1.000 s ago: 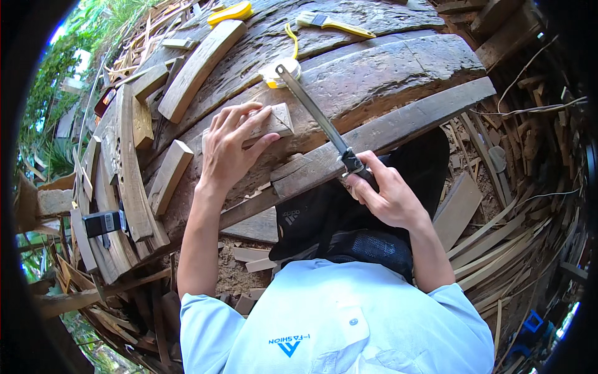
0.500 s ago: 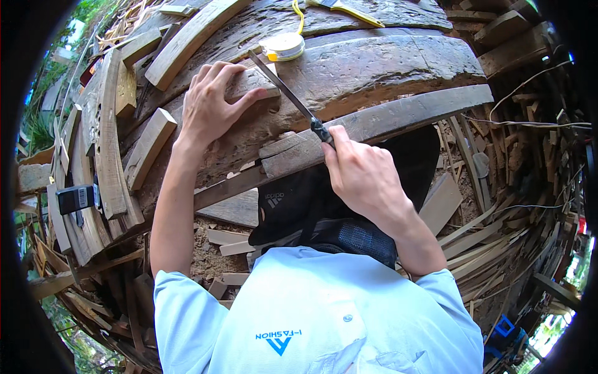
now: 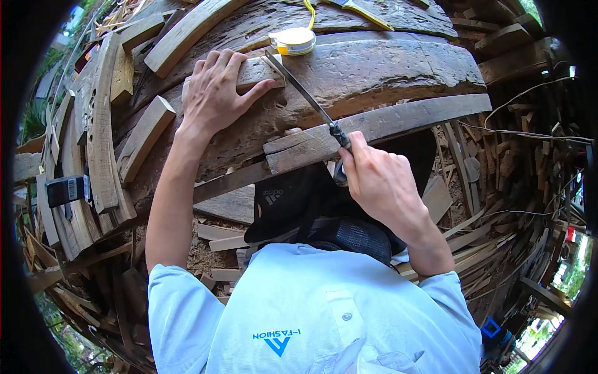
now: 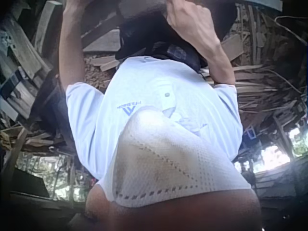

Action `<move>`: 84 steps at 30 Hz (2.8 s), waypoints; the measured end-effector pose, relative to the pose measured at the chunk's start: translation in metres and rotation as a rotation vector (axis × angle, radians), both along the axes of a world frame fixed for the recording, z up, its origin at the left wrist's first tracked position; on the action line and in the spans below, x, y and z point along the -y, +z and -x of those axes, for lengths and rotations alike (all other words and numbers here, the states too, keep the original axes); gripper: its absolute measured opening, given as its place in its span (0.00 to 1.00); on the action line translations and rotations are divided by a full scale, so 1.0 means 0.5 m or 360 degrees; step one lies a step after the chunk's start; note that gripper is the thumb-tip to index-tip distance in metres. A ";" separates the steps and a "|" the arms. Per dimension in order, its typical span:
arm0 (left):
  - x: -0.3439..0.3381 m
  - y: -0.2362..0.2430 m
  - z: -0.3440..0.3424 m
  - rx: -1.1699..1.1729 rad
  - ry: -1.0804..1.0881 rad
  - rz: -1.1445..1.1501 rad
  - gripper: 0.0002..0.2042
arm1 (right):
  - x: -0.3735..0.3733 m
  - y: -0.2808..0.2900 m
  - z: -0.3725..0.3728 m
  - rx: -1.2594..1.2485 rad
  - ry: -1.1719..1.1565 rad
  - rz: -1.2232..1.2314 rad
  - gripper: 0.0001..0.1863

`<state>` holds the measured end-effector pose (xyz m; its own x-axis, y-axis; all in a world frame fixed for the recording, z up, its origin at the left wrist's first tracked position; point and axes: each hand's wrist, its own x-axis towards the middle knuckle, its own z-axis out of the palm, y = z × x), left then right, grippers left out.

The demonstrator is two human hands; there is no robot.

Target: Measuring and sawing a small wooden block at an outdoor workshop.

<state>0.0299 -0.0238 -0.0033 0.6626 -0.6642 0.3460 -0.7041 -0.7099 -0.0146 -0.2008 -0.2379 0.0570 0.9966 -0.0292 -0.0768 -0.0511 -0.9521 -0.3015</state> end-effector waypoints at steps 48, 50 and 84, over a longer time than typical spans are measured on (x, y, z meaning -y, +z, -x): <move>-0.007 0.000 -0.003 -0.0043 0.0101 0.0012 0.40 | -0.013 0.000 -0.087 -0.0103 0.0060 0.0074 0.12; -0.004 -0.002 -0.006 -0.0008 0.0058 0.0025 0.41 | -0.009 0.016 -0.062 -0.0180 0.0000 0.0148 0.12; 0.018 0.011 -0.010 -0.0047 -0.0272 -0.0021 0.41 | -0.026 -0.010 -0.045 -0.0159 0.0017 0.0009 0.09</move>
